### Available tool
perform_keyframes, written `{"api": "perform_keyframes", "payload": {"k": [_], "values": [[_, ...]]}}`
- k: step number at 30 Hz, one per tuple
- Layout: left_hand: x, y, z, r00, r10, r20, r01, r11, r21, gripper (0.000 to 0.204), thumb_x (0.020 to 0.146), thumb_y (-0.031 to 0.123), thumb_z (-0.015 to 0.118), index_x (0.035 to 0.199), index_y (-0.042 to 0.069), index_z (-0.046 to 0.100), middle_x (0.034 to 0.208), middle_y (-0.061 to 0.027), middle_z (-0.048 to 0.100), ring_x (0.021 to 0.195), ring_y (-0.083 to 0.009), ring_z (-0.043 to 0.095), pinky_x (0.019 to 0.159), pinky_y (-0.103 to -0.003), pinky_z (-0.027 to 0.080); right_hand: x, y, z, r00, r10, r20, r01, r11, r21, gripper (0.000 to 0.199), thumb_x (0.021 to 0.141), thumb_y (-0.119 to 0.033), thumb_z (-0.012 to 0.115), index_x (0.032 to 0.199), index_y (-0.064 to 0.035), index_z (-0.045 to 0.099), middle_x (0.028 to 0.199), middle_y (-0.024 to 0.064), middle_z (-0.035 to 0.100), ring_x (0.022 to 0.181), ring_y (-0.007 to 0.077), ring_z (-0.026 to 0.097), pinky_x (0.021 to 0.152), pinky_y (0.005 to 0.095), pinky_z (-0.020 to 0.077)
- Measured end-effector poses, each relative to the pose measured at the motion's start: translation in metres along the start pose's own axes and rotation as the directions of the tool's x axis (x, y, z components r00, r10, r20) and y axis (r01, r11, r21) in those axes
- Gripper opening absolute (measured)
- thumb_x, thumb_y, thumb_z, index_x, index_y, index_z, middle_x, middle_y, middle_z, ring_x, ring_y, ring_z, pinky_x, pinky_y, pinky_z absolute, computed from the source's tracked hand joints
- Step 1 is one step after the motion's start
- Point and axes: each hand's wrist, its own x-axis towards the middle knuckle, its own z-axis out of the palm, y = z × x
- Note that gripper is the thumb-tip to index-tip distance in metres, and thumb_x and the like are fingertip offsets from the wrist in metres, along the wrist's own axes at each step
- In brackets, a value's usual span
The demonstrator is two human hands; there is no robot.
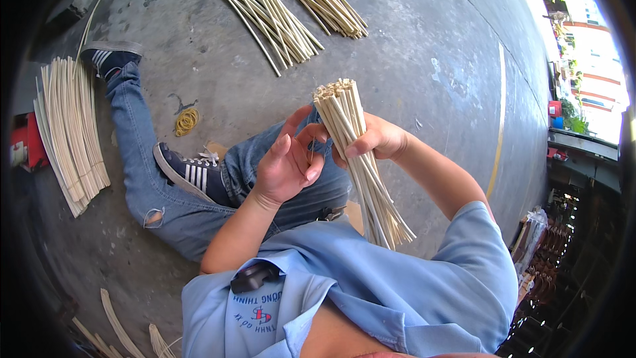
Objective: The person sits on the floor and gathers thin wooden sticks into bundles. They align the sticks by hand, secure them with rubber bands, and place the finished bundles on the floor.
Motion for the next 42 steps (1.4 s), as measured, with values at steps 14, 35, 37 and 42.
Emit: {"api": "perform_keyframes", "payload": {"k": [14,35,37,42], "values": [[-0.002,-0.004,-0.014,0.999,-0.002,-0.039,0.005,0.997,0.073,0.050,0.105,0.037,0.056,0.148,0.013,0.048,0.102,-0.0123,0.062,0.065,-0.0187,0.065,0.051,-0.024,0.051,0.001,0.021,-0.011,0.997,0.029,0.078,-0.035,0.996,0.080,0.065,0.067,-0.019,0.076,0.126,-0.0007,0.056,0.106,0.0141,0.063,0.078,0.0256,0.067,0.067,0.0367,0.0567],[-0.007,0.047,-0.032,0.905,-0.193,-0.379,0.399,0.694,0.600,0.028,0.101,0.024,0.063,0.105,-0.004,0.065,0.074,-0.0062,0.060,0.066,-0.0185,0.057,0.067,-0.030,0.048,-0.021,-0.032,-0.021,1.000,0.009,0.017,0.000,0.900,-0.435,0.044,0.068,-0.016,0.082,0.104,0.0013,0.062,0.084,0.0099,0.067,0.072,0.0175,0.067,0.065,0.0331,0.0557],[-0.016,0.066,-0.020,0.883,-0.204,-0.423,0.455,0.597,0.660,0.026,0.101,0.022,0.063,0.090,-0.001,0.066,0.083,-0.0103,0.067,0.076,-0.0229,0.063,0.078,-0.031,0.051,-0.018,-0.041,-0.015,0.996,0.009,-0.089,-0.054,0.849,-0.525,0.044,0.068,-0.013,0.082,0.104,0.0021,0.063,0.088,0.0099,0.069,0.076,0.0165,0.067,0.069,0.0326,0.0563],[-0.008,0.070,0.006,0.998,0.041,-0.052,-0.008,0.849,0.528,0.032,0.102,0.032,0.058,0.089,0.002,0.061,0.081,-0.0046,0.057,0.077,-0.0185,0.056,0.104,-0.041,0.041,-0.010,-0.037,-0.024,0.967,-0.174,-0.186,0.025,0.791,-0.611,0.052,0.069,-0.014,0.085,0.112,0.0023,0.061,0.089,0.0080,0.069,0.078,0.0154,0.067,0.072,0.0318,0.0561]]}}
